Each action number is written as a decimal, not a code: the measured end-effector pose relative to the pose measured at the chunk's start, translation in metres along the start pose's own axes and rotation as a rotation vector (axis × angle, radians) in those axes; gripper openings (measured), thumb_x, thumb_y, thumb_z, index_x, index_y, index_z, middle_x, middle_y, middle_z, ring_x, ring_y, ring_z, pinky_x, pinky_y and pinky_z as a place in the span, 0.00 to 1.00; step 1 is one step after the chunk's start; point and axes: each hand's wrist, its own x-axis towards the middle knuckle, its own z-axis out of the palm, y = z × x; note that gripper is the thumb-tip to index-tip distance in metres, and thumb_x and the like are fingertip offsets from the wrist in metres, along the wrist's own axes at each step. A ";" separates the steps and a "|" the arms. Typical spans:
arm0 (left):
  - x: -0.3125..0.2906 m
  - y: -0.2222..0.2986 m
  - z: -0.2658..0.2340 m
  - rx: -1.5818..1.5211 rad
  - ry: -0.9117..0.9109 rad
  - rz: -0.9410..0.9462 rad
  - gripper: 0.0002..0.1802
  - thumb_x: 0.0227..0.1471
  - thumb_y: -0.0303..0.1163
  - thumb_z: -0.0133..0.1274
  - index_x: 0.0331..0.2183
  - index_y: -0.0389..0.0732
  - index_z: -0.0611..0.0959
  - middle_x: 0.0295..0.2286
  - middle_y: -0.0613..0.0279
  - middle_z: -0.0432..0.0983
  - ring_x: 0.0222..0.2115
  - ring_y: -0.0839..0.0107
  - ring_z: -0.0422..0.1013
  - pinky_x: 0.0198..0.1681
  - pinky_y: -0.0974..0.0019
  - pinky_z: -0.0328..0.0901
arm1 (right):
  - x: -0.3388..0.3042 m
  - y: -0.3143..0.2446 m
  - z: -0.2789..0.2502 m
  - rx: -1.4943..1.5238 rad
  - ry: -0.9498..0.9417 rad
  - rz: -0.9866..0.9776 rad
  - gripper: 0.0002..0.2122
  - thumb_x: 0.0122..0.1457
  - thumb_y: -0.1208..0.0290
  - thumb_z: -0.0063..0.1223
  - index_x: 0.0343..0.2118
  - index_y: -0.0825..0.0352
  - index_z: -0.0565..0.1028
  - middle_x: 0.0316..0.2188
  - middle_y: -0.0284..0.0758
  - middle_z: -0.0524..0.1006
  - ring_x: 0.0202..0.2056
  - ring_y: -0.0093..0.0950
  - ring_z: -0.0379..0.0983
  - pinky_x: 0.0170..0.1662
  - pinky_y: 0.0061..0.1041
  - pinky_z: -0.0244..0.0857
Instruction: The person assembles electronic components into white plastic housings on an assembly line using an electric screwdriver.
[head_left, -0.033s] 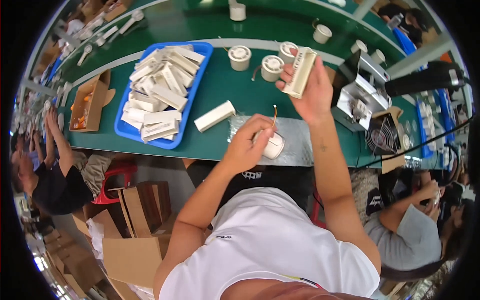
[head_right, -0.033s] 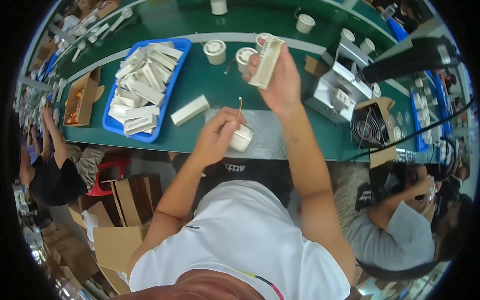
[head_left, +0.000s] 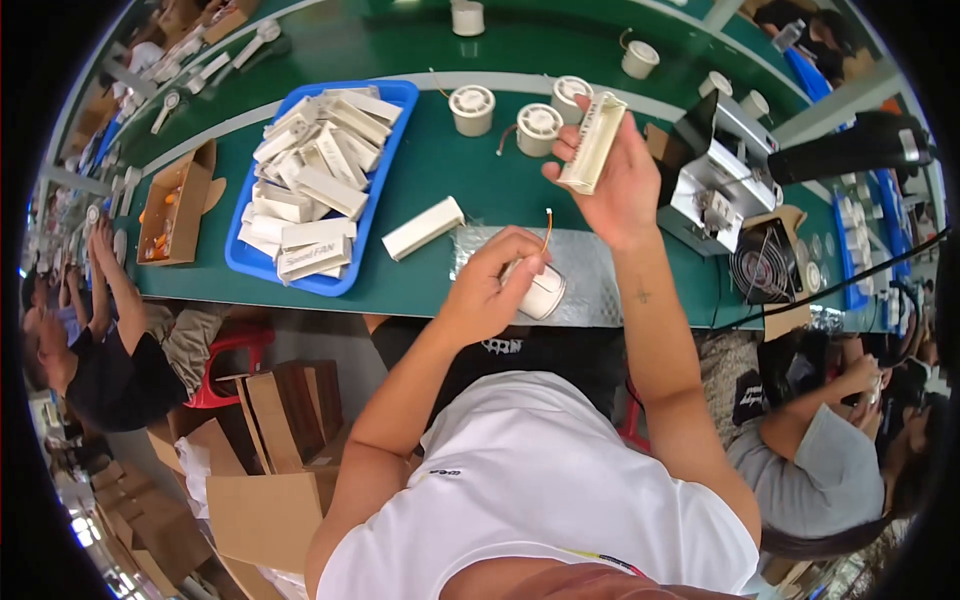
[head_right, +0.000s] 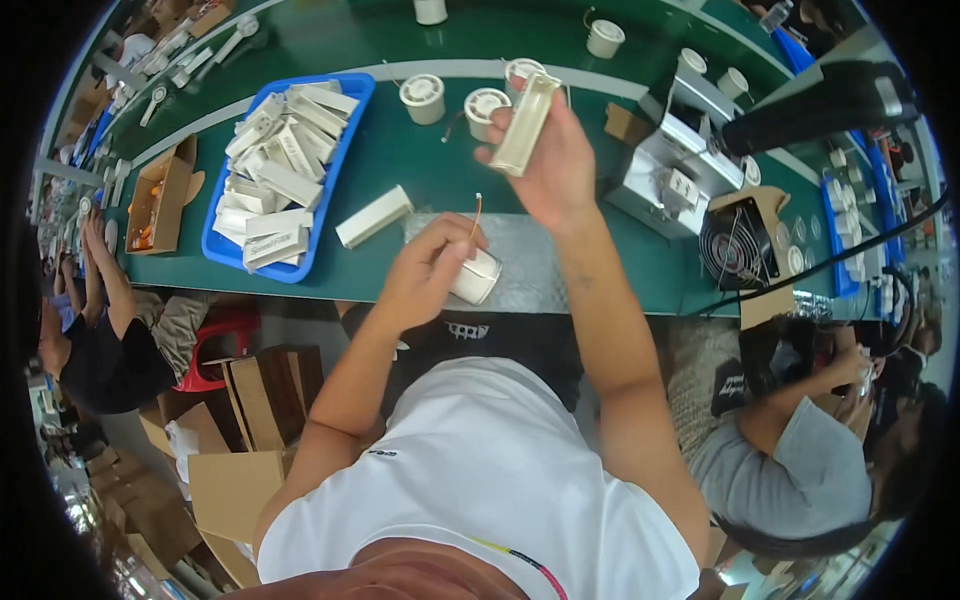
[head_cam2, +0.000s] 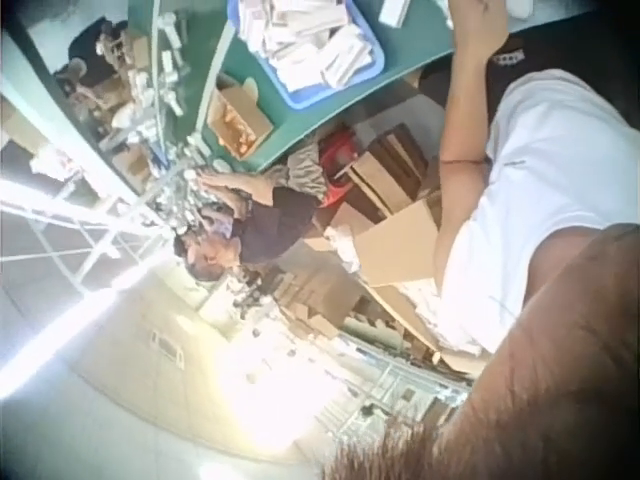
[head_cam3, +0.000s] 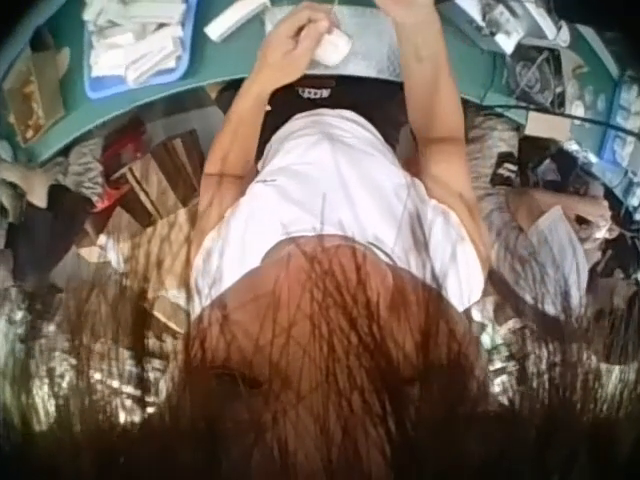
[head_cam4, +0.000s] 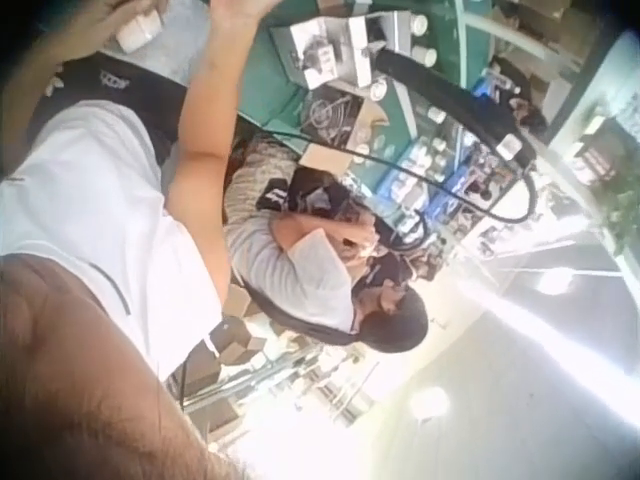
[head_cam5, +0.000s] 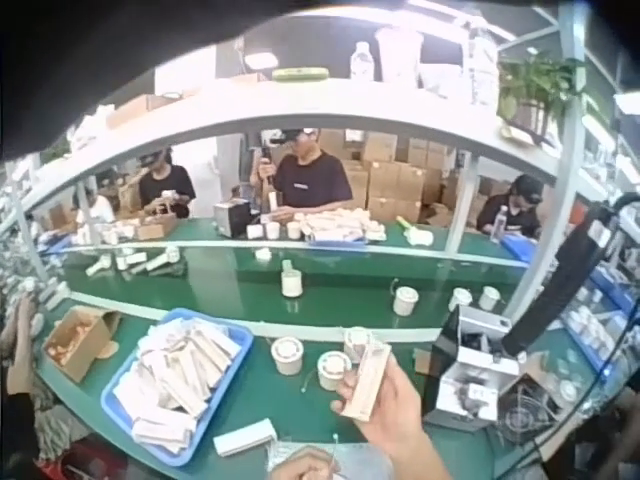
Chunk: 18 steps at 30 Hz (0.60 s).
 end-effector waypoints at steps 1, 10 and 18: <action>0.002 0.004 0.001 -0.005 -0.015 -0.014 0.05 0.59 0.25 0.48 0.33 0.34 0.77 0.34 0.57 0.73 0.37 0.67 0.70 0.44 0.67 0.64 | -0.006 0.001 -0.001 0.063 -0.003 0.040 0.22 0.68 0.49 0.34 0.54 0.60 0.66 0.35 0.33 0.73 0.37 0.30 0.71 0.45 0.42 0.68; -0.009 0.033 0.021 0.062 -0.066 0.005 0.07 0.61 0.28 0.48 0.33 0.34 0.77 0.34 0.58 0.73 0.37 0.67 0.70 0.45 0.66 0.64 | -0.047 0.009 0.017 0.049 0.013 0.147 0.25 0.69 0.52 0.31 0.61 0.64 0.62 0.36 0.33 0.69 0.38 0.25 0.66 0.41 0.35 0.69; -0.033 0.019 0.045 0.219 0.034 -0.009 0.05 0.60 0.28 0.49 0.36 0.36 0.77 0.34 0.58 0.73 0.37 0.69 0.70 0.45 0.66 0.64 | -0.090 0.019 0.007 0.002 -0.044 -0.028 0.21 0.70 0.61 0.38 0.61 0.64 0.59 0.43 0.37 0.70 0.44 0.30 0.69 0.50 0.41 0.68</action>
